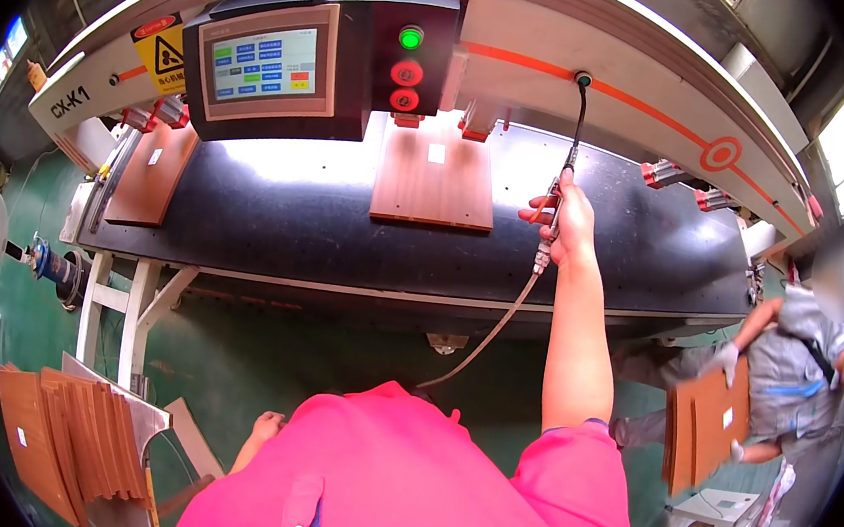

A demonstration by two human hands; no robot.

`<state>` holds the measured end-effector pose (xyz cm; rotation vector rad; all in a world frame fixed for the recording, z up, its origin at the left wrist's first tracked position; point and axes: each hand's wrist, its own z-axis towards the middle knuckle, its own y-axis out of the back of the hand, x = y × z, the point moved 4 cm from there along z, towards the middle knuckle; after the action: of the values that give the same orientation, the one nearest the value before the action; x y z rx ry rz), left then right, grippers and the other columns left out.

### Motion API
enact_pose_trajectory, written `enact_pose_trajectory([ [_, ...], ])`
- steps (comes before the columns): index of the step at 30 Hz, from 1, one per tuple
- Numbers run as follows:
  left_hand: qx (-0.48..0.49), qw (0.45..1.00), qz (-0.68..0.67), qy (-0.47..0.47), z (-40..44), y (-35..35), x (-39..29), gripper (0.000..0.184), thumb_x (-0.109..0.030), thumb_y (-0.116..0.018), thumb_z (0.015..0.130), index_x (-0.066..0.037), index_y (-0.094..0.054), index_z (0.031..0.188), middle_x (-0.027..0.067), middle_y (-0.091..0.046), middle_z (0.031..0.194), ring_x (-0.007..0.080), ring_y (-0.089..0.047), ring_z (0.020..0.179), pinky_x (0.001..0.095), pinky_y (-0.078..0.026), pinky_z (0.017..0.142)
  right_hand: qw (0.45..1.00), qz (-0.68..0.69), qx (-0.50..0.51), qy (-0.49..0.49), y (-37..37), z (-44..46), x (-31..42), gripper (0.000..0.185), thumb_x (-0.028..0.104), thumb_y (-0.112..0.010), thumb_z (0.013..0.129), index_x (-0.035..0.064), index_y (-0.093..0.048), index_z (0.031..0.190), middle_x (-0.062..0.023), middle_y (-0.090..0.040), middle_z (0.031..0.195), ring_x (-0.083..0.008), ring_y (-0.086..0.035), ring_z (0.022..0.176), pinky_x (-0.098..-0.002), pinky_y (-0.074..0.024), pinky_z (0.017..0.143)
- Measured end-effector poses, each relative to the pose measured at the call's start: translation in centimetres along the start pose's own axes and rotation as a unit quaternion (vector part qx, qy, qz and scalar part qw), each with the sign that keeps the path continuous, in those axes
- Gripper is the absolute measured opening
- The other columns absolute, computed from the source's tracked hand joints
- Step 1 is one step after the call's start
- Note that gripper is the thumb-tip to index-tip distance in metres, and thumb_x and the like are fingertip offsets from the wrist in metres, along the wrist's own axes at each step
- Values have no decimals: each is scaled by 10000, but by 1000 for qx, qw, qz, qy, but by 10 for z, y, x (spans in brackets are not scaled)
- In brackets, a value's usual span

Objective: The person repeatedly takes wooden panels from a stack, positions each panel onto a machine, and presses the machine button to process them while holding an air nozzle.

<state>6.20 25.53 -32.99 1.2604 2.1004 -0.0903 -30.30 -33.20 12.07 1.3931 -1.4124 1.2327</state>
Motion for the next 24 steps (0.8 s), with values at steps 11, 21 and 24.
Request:
enact_pose_trajectory([
  [11,5,999,9,32,-25,-27,-14,220,-229,-626,938,-30,-655,1027,100,-677,899,195,-634,748,327,-544,674,999,-14,3,-30,9,-3,24,428,475,-472,1041,48,-493,1049,-160,-682,846,-274,-713,636,-245,-359,402],
  [21,-50,997,-51,-19,-81,-14,-83,267,-243,-531,979,-83,-622,1172,87,-701,1052,187,-670,857,324,-495,744,978,36,87,-188,1,-52,-90,448,502,-463,1032,62,-551,1034,-116,-661,730,-228,-672,601,-298,-503,447],
  [24,-88,991,-66,-82,-101,21,-142,299,-283,-536,965,-85,-608,1178,84,-688,1067,198,-666,876,331,-511,783,946,15,115,-304,-9,-82,-162,436,481,-460,1041,55,-549,1026,-105,-636,682,-215,-652,545,-295,-486,424],
])
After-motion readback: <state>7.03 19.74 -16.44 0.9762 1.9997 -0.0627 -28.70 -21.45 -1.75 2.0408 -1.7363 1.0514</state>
